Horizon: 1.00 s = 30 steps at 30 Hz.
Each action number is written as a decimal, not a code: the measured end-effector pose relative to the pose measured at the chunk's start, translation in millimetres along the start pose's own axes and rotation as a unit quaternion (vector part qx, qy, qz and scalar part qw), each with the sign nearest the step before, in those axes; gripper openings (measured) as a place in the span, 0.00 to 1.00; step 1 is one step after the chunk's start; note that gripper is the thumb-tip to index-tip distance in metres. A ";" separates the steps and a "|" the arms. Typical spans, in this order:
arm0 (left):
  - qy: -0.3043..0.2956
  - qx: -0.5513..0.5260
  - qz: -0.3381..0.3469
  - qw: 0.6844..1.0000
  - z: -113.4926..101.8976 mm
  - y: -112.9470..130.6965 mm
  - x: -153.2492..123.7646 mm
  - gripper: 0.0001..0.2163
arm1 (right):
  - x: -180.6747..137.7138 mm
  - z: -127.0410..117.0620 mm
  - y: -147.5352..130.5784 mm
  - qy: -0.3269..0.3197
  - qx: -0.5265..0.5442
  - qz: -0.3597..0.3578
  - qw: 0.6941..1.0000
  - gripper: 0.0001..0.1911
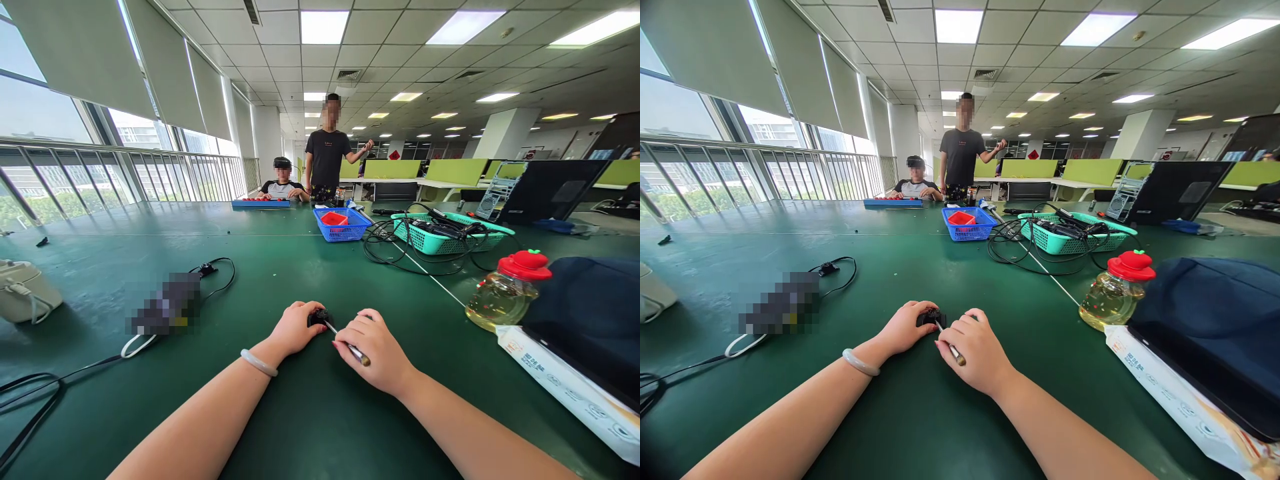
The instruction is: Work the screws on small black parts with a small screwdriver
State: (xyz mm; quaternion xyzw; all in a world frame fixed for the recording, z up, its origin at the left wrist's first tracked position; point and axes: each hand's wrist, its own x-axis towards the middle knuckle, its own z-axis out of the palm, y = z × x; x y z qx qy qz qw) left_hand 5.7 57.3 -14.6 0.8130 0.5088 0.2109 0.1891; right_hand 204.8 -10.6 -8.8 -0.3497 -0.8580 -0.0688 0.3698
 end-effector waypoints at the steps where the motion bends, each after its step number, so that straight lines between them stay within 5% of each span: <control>1: -0.002 0.000 0.000 1.000 -0.3 0.2 0.0 0.17 | 0.1 -0.7 1.9 0.003 0.030 0.022 0.999 0.11; 8: -0.009 -0.006 0.001 1.000 -0.7 -0.1 -0.2 0.17 | -2.1 3.9 16.8 0.050 0.149 0.179 0.971 0.17; 12: -0.007 -0.004 0.006 1.000 -0.6 -1.0 -0.4 0.16 | -3.9 6.6 20.8 0.042 0.159 0.205 0.965 0.20; 21: 0.001 -0.005 0.012 1.000 -0.1 -0.9 -0.2 0.15 | -0.1 -8.8 13.7 -0.011 0.100 0.052 0.994 0.07; 30: 0.002 -0.004 0.001 1.000 0.5 -1.1 -0.7 0.17 | -0.1 -9.9 3.9 -0.056 -0.065 -0.083 0.993 0.07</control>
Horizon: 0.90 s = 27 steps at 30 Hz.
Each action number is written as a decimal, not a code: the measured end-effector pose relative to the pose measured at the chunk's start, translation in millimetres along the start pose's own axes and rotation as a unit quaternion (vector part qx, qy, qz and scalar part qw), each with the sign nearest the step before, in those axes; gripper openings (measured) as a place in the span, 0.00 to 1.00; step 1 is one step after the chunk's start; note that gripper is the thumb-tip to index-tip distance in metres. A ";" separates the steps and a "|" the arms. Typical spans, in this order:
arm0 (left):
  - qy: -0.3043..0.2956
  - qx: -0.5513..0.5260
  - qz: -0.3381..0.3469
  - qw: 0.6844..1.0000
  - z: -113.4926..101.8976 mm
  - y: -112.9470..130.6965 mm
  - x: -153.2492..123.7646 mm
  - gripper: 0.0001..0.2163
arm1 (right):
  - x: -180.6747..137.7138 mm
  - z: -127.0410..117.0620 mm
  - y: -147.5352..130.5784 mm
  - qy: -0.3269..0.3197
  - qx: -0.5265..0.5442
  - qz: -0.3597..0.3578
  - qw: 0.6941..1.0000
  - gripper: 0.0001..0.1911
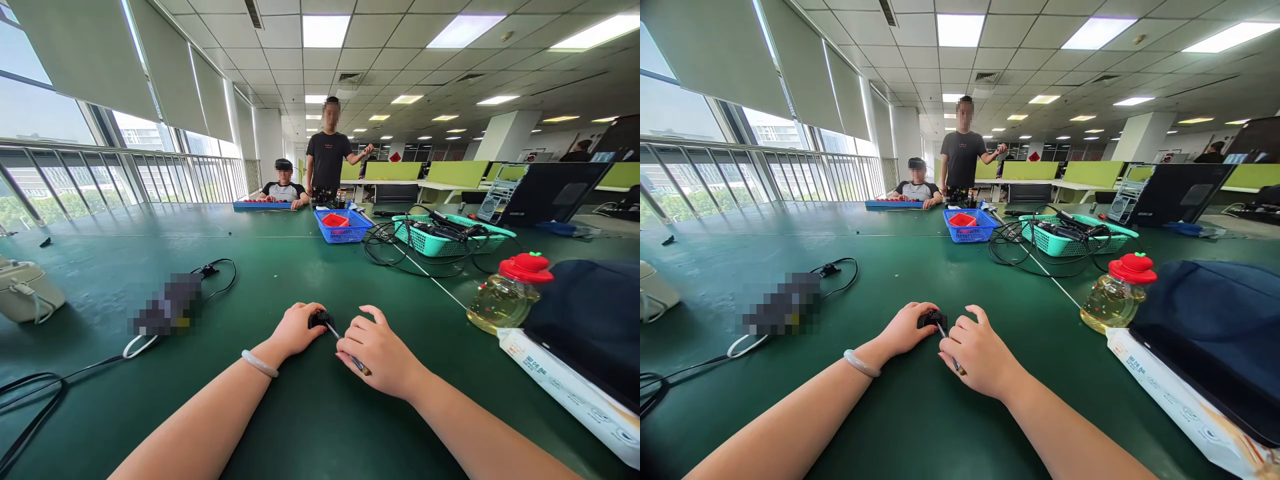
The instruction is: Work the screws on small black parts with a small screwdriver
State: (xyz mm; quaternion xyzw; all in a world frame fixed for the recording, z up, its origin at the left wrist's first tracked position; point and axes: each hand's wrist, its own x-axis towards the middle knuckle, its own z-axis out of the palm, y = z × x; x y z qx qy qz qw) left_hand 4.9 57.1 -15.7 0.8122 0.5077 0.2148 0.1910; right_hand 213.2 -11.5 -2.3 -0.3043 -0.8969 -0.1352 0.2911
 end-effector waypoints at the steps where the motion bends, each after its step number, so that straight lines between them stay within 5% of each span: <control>1: 0.001 -0.001 0.000 1.000 0.1 -0.1 0.0 0.17 | 0.4 0.3 -1.4 -0.003 -0.013 -0.005 1.000 0.07; 7: -0.003 -0.005 -0.006 1.000 -0.3 0.1 -0.1 0.18 | 1.3 0.8 -4.2 0.025 0.017 0.029 0.999 0.08; 13: -0.006 -0.004 0.001 1.000 -0.8 -0.1 0.4 0.17 | -0.1 1.0 4.0 0.036 0.155 0.159 0.974 0.10; 20: -0.004 -0.003 0.001 1.000 1.0 -3.1 1.7 0.17 | -3.6 9.6 21.3 0.048 0.298 0.357 0.884 0.16; 27: -0.005 0.000 -0.001 1.000 0.3 -1.4 1.4 0.17 | -3.8 18.2 27.5 0.092 0.430 0.421 0.793 0.23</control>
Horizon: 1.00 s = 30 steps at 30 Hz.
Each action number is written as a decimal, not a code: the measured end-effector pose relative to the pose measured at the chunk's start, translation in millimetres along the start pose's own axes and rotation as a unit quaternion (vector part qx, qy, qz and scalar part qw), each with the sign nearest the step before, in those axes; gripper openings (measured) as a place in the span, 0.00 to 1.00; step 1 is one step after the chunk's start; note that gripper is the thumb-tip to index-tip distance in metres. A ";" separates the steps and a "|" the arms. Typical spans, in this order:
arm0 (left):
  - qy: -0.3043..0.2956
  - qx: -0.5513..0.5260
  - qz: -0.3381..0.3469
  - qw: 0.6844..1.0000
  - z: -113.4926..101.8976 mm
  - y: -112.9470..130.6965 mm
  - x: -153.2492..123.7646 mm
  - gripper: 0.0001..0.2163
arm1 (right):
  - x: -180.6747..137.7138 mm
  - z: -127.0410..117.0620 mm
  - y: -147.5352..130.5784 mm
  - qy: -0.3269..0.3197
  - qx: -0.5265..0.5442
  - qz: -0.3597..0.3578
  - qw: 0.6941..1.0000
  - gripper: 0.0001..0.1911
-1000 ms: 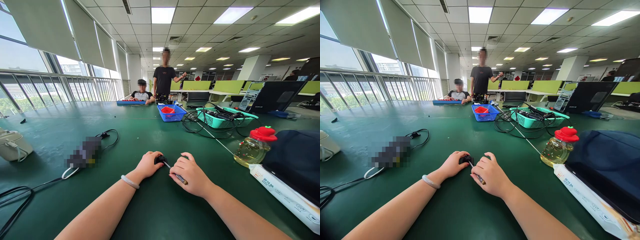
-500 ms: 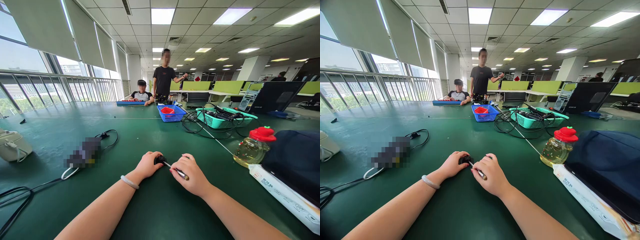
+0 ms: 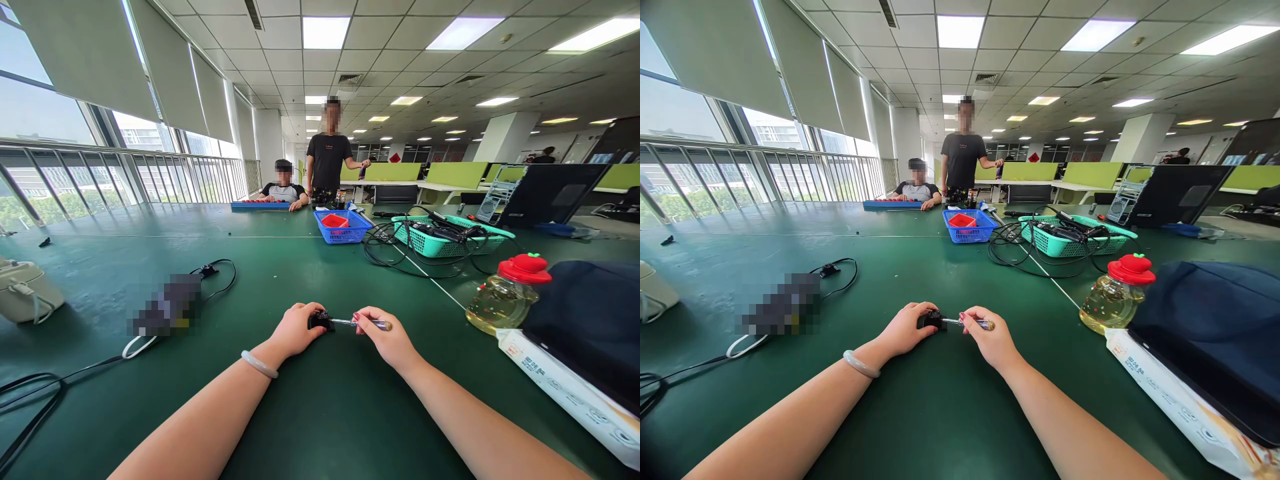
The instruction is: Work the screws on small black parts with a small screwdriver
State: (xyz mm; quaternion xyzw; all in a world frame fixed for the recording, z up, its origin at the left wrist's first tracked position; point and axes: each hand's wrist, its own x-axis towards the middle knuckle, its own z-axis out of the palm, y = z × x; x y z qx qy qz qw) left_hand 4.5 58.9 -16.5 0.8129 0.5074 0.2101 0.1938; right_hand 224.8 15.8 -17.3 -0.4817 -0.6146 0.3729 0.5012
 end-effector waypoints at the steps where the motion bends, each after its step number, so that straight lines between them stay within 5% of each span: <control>1: 0.000 0.001 0.001 1.000 0.0 0.0 0.0 0.17 | 1.1 0.4 1.0 0.004 0.021 0.009 1.000 0.24; 14: 0.002 0.000 0.008 1.000 -0.1 0.3 -0.1 0.16 | 3.1 3.8 1.0 0.082 0.227 0.172 0.955 0.30; 23: 0.004 0.003 0.008 1.000 -0.8 1.3 -0.6 0.16 | 6.3 4.1 -1.9 0.110 0.301 0.272 0.907 0.15; 30: -0.002 0.004 0.002 1.000 -1.1 1.3 -0.6 0.16 | 6.6 3.0 -9.8 0.112 0.321 0.290 0.895 0.15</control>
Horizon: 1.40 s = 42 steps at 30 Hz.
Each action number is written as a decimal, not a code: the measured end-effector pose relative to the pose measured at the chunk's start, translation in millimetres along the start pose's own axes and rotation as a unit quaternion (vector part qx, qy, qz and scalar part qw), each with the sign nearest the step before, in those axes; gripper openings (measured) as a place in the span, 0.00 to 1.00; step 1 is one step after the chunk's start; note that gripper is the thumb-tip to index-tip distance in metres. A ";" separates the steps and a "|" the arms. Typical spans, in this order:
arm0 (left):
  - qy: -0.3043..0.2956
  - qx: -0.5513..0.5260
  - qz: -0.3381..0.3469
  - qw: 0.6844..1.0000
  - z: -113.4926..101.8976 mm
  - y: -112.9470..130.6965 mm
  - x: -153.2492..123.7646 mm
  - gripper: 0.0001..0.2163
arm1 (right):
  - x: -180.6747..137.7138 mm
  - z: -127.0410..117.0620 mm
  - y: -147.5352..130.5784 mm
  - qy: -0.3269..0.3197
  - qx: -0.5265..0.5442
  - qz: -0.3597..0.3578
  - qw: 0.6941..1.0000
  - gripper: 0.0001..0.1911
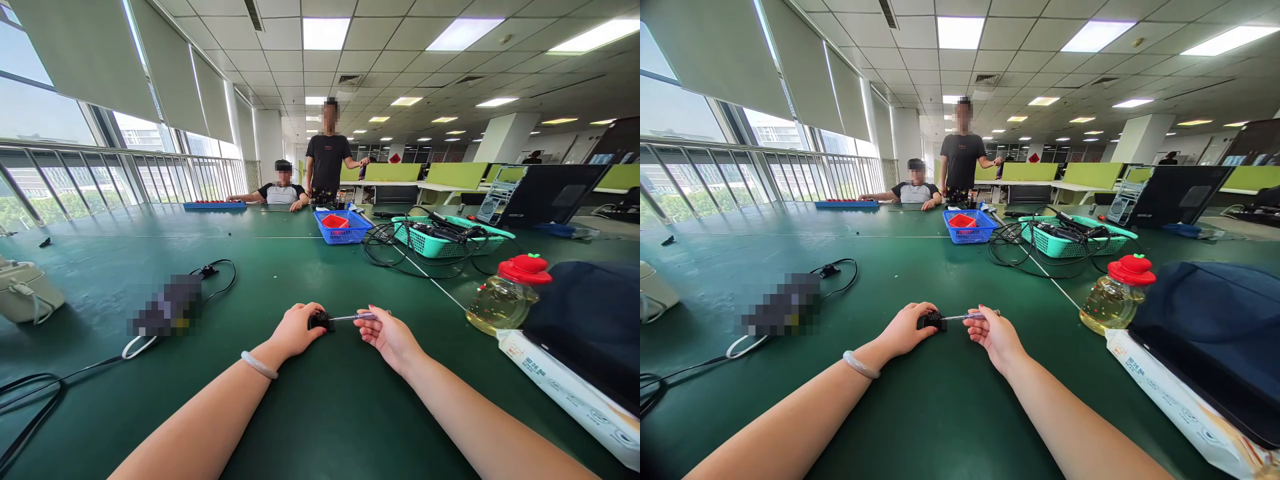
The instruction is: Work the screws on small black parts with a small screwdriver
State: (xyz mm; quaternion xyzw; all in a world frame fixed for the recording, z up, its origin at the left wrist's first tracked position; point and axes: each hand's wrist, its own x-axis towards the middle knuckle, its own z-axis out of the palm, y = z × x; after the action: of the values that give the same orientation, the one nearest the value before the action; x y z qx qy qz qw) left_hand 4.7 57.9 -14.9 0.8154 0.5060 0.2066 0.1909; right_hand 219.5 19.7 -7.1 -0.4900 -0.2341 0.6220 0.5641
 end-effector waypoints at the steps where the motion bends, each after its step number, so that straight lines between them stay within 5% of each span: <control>1: 0.000 -0.001 -0.001 1.000 0.2 -0.3 0.0 0.16 | 0.0 -0.7 0.1 -0.001 0.001 -0.002 1.000 0.15; 14: -0.004 -0.009 -0.006 1.000 0.0 -1.0 -0.1 0.17 | 4.8 -6.8 3.1 -0.005 -0.016 -0.043 0.999 0.09; 32: -0.015 -0.016 0.022 1.000 -1.5 1.5 -2.7 0.17 | 10.8 -8.2 11.2 -0.053 -0.049 -0.147 0.986 0.16; 42: -0.023 -0.016 0.037 0.999 -2.2 5.5 -4.7 0.18 | 12.2 -11.0 9.3 -0.050 -0.015 -0.127 0.991 0.18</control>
State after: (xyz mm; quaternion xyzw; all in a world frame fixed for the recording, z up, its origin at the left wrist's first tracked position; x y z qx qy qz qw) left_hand 5.7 51.6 -10.9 0.8349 0.4675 0.2031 0.2074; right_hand 226.2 25.7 -23.6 -0.4331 -0.3315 0.5654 0.6187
